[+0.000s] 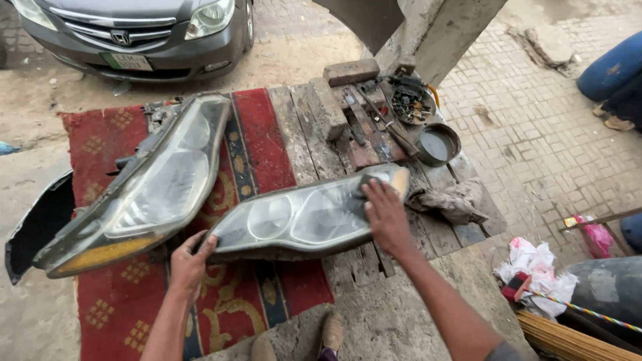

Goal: Manually sanding a car headlight lens with sandpaper on a workbench to restore clarity.

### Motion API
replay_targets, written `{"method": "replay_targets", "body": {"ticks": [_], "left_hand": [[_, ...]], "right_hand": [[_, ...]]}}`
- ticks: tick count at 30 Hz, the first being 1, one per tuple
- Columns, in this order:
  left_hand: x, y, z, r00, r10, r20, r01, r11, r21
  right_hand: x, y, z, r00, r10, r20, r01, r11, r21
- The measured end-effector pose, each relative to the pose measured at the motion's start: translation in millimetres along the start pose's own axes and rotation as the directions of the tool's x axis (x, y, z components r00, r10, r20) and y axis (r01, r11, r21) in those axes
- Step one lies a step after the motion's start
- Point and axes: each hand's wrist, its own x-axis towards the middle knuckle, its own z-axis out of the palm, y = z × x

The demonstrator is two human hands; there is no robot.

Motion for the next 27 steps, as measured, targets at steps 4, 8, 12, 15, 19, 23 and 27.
{"method": "replay_targets", "body": {"ticks": [4, 8, 12, 15, 19, 23, 27], "left_hand": [[-7.7, 14.8, 7.9, 0.997, -0.032, -0.073, 0.034, 0.999, 0.032], [5.8, 0.9, 10.9, 0.998, -0.028, -0.062, 0.022, 0.996, -0.084], [2.8, 6.8, 11.5, 0.996, -0.027, -0.087, 0.024, 0.999, -0.028], [3.6, 3.2, 21.1, 0.991, -0.026, -0.132, 0.010, 0.993, -0.119], [-2.5, 12.7, 19.9, 0.990, -0.049, -0.135, 0.041, 0.998, -0.056], [6.5, 4.8, 19.1, 0.989, -0.002, -0.150, -0.001, 1.000, -0.017], [-16.3, 30.5, 23.4, 0.987, -0.111, -0.118, 0.111, 0.994, -0.010]], "right_hand": [[-35.0, -13.9, 5.8, 0.960, -0.280, -0.030, 0.276, 0.956, -0.096], [8.3, -26.9, -52.6, 0.999, -0.044, 0.005, 0.043, 0.982, 0.181], [48.9, 75.5, 33.3, 0.998, 0.036, -0.046, -0.023, 0.966, 0.257], [9.7, 50.0, 14.5, 0.944, -0.316, -0.091, 0.308, 0.947, -0.091], [35.1, 71.8, 3.6, 0.989, -0.149, -0.008, 0.149, 0.981, 0.125], [51.4, 63.1, 4.9, 0.996, 0.085, 0.016, -0.086, 0.986, 0.142], [-5.8, 10.6, -31.5, 0.965, -0.263, -0.003, 0.262, 0.960, 0.104]]}}
